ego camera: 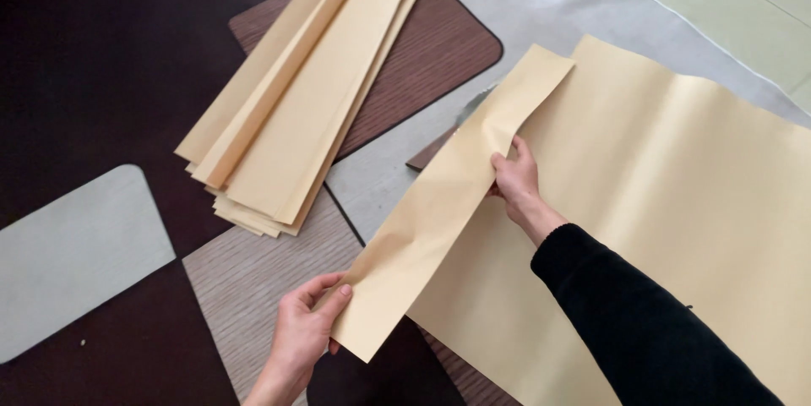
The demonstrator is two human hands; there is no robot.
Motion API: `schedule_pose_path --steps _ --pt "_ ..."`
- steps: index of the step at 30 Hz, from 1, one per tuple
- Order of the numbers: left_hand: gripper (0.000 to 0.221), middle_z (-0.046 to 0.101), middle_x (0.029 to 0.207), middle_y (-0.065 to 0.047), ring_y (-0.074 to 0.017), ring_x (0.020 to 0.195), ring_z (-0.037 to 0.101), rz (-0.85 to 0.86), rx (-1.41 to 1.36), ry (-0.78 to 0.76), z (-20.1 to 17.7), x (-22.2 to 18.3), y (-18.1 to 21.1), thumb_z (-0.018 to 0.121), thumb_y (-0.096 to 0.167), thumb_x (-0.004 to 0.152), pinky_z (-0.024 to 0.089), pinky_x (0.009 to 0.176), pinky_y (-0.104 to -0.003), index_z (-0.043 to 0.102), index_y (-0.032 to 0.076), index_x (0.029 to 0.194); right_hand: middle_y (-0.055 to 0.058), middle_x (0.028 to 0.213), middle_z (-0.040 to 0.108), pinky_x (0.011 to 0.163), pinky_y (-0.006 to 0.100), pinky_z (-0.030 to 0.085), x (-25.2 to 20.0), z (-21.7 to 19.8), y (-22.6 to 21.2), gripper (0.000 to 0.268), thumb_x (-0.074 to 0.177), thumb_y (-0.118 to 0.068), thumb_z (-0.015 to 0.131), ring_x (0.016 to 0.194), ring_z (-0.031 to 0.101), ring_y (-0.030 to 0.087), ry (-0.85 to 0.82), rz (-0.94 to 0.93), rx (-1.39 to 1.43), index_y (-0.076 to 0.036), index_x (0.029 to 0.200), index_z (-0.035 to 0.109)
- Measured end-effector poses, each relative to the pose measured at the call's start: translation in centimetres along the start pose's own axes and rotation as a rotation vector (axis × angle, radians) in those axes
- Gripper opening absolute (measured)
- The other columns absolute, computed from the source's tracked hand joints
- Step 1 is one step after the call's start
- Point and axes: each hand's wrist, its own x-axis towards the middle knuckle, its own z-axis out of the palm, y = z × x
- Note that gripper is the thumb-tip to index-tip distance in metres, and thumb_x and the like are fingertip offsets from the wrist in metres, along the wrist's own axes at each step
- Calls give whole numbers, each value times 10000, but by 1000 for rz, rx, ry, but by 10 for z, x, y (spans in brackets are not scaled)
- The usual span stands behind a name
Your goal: Folding and cutting long strips of brown paper from a large sheet using a knife.
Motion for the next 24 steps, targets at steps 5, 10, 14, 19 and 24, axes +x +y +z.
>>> schedule_pose_path --steps 5,10,14,19,24 --pt "423 860 1246 -252 -261 749 700 -25 -118 163 -31 -7 1 735 55 1054 463 471 -349 764 -55 1462 171 1538 660 1000 445 725 0 74 -36 640 1129 -117 550 1277 755 302 -60 -168 -31 -163 1741 368" --pt "396 823 1088 -313 -338 727 728 35 -216 352 -81 13 -29 747 36 1055 494 458 -363 745 -96 1428 183 1382 747 926 373 712 2 156 -49 661 1134 -134 563 1140 802 254 -153 -203 -11 -143 1756 340" --pt "352 773 1073 -295 -273 706 651 161 -278 445 -119 33 -39 738 49 1075 439 456 -356 727 -147 1368 163 1228 787 573 322 650 -10 205 -47 617 1171 -217 527 781 751 185 -250 -131 27 -106 1746 332" --pt "316 766 1136 -232 -245 764 662 133 -186 436 -129 73 0 698 75 1110 478 509 -342 745 -92 1374 264 1417 749 504 249 614 -4 230 -10 720 1153 -301 547 704 788 183 -387 -48 56 -39 1754 249" --pt "300 786 1116 -202 -209 722 635 188 -146 407 -120 155 8 730 125 1098 483 498 -338 784 -65 1325 174 1378 775 639 294 663 -6 226 5 752 1148 -302 528 822 824 212 -462 -16 -128 -47 1785 219"
